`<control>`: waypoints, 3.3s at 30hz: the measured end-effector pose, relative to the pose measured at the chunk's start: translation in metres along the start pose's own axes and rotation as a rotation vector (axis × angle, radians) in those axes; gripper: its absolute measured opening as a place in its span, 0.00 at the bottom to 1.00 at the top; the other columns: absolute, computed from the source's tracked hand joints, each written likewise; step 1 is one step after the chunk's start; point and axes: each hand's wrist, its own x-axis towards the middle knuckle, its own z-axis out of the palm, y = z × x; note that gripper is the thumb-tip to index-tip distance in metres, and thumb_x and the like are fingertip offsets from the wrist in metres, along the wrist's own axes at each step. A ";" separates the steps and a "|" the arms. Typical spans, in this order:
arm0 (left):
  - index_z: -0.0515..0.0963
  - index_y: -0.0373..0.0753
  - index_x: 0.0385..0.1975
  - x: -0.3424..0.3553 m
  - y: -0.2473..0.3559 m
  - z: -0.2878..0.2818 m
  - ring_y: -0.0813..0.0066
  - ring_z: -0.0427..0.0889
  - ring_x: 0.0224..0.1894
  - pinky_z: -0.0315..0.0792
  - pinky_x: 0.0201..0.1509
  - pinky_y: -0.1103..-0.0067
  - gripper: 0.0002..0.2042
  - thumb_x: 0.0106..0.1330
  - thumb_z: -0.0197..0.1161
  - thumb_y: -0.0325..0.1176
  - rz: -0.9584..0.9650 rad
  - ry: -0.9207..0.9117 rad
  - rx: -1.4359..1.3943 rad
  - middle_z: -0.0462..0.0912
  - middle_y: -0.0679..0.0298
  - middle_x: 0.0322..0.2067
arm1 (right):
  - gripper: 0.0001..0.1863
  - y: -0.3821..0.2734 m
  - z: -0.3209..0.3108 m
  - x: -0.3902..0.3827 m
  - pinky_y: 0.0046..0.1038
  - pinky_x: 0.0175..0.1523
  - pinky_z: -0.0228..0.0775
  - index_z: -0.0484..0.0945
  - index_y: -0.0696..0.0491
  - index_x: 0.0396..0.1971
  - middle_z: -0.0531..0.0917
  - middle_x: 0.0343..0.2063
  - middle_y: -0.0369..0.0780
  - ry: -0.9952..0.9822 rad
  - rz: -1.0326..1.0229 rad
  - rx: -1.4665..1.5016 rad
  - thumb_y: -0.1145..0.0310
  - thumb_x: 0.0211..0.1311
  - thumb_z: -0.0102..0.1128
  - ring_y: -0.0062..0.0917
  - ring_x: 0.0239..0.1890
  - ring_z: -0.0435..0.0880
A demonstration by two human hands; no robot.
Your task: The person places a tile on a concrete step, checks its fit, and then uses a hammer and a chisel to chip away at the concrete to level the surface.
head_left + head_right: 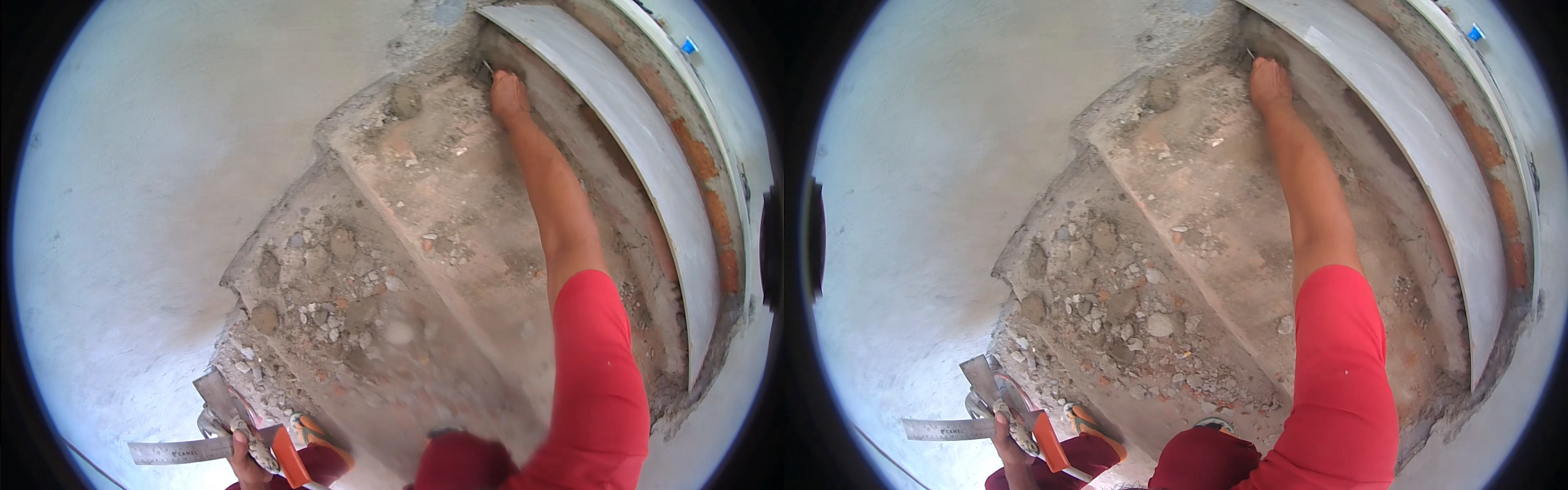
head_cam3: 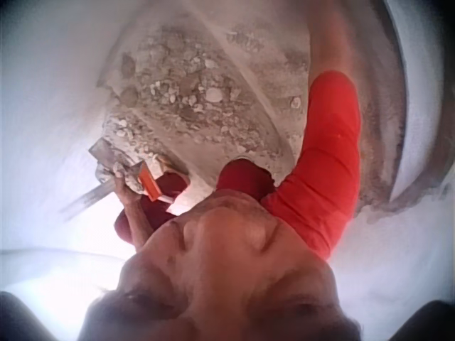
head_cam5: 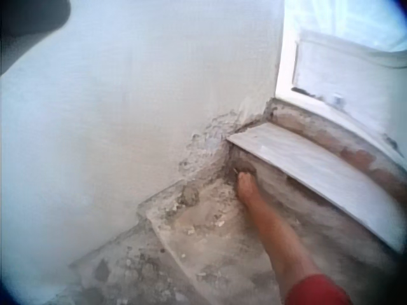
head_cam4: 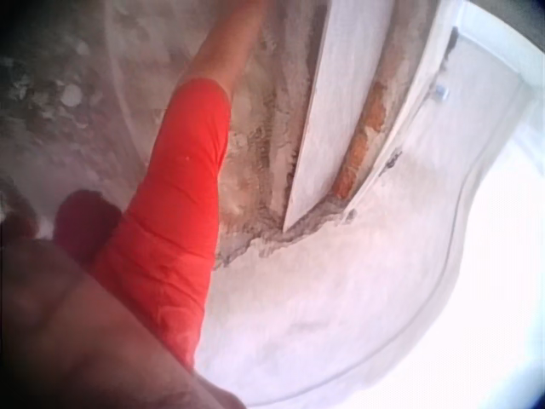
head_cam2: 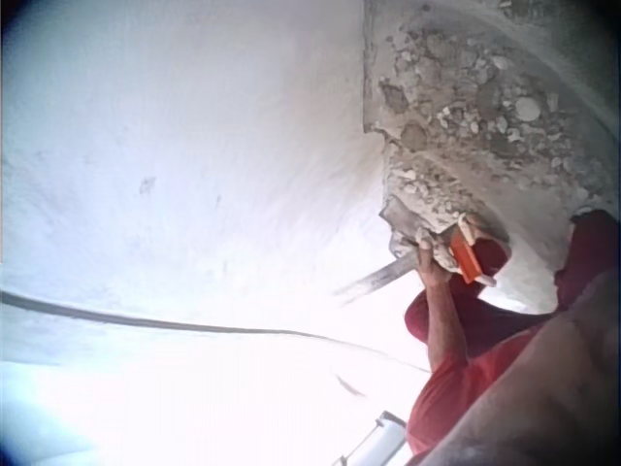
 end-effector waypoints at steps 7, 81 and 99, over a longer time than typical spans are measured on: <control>0.71 0.42 0.50 -0.005 0.007 0.012 0.76 0.78 0.32 0.74 0.36 0.78 0.19 0.75 0.57 0.51 0.094 0.060 0.012 0.74 0.67 0.31 | 0.09 -0.062 0.000 -0.029 0.44 0.52 0.80 0.85 0.61 0.33 0.86 0.39 0.57 -0.065 -0.154 0.168 0.77 0.60 0.55 0.50 0.46 0.86; 0.71 0.37 0.54 0.011 0.051 0.119 0.82 0.77 0.29 0.76 0.25 0.83 0.20 0.78 0.54 0.49 0.356 -0.440 0.056 0.75 0.66 0.35 | 0.07 0.024 -0.156 -0.628 0.42 0.38 0.80 0.82 0.56 0.38 0.83 0.33 0.47 -0.487 0.049 0.275 0.70 0.67 0.57 0.42 0.34 0.86; 0.71 0.31 0.55 0.006 0.084 -0.032 0.80 0.72 0.38 0.74 0.41 0.82 0.21 0.81 0.50 0.46 0.576 -0.152 -0.007 0.71 0.64 0.35 | 0.05 -0.098 -0.031 -0.558 0.44 0.34 0.79 0.75 0.60 0.36 0.81 0.31 0.50 -0.329 -0.025 0.436 0.79 0.62 0.61 0.49 0.31 0.85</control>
